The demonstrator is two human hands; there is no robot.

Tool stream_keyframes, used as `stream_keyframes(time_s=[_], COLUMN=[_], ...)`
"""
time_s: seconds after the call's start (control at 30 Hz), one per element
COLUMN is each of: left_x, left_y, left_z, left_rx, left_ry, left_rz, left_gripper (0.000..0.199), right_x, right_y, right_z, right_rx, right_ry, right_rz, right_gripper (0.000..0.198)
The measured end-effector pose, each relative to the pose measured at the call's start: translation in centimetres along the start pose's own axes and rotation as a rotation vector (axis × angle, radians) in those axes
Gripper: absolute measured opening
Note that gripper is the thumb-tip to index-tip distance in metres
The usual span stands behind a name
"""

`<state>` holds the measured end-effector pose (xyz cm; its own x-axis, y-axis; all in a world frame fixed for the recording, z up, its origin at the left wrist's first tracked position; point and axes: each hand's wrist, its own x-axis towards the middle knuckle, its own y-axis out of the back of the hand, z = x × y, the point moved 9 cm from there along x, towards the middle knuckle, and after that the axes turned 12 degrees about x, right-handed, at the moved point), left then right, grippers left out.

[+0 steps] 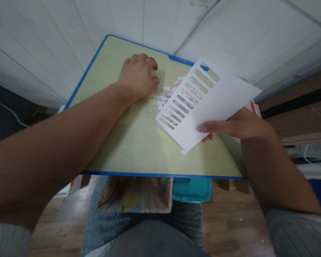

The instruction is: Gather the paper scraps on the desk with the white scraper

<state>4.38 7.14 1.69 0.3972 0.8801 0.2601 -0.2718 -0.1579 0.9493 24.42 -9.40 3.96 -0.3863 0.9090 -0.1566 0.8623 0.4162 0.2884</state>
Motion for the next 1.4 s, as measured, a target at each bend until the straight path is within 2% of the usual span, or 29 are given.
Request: stream_keyframes(time_s=[0.2,0.5,0.67,0.8,1.0,1.1,1.23,1.4], left_x=[-0.2,0.1,0.0,0.0,0.1,0.1,0.1,0.2], left_y=[0.1,-0.2,0.1,-0.1,-0.4,-0.3,-0.3,-0.3], left_z=[0.0,0.0,0.2,-0.1,-0.2,-0.3,-0.1,-0.2], left_rx=[-0.035,-0.021,0.017,-0.048,-0.033,-0.046,-0.084,-0.095], left_ry=[-0.008,-0.008,-0.001,0.015,0.007,0.016,-0.016,-0.011], left_rz=[0.008,-0.030,-0.019,-0.032,-0.046,-0.032,-0.014,-0.016], left_gripper=[0.061,0.071,0.068,0.067,0.069,0.066,0.073,0.074], right_x=[0.0,-1.0,-1.0,-1.2,-1.0,-0.9,-1.1,-1.4], right_y=[-1.0,-4.6,-5.1,-5.0,-3.8,-4.2,-4.9,-4.8], right_z=[0.1,0.3,-0.4,-0.3,0.1,0.1,0.0,0.1], right_rx=[-0.015,0.072,0.081,0.108,0.122,0.095,0.078,0.075], right_ry=[-0.055,-0.164,-0.132,-0.155,-0.147,-0.149,-0.161,-0.149], right_rz=[-0.122,-0.389,-0.444,-0.439,-0.300,-0.337,-0.414,-0.434], right_gripper=[0.033,0.022,0.017,0.020,0.023,0.020,0.018,0.018])
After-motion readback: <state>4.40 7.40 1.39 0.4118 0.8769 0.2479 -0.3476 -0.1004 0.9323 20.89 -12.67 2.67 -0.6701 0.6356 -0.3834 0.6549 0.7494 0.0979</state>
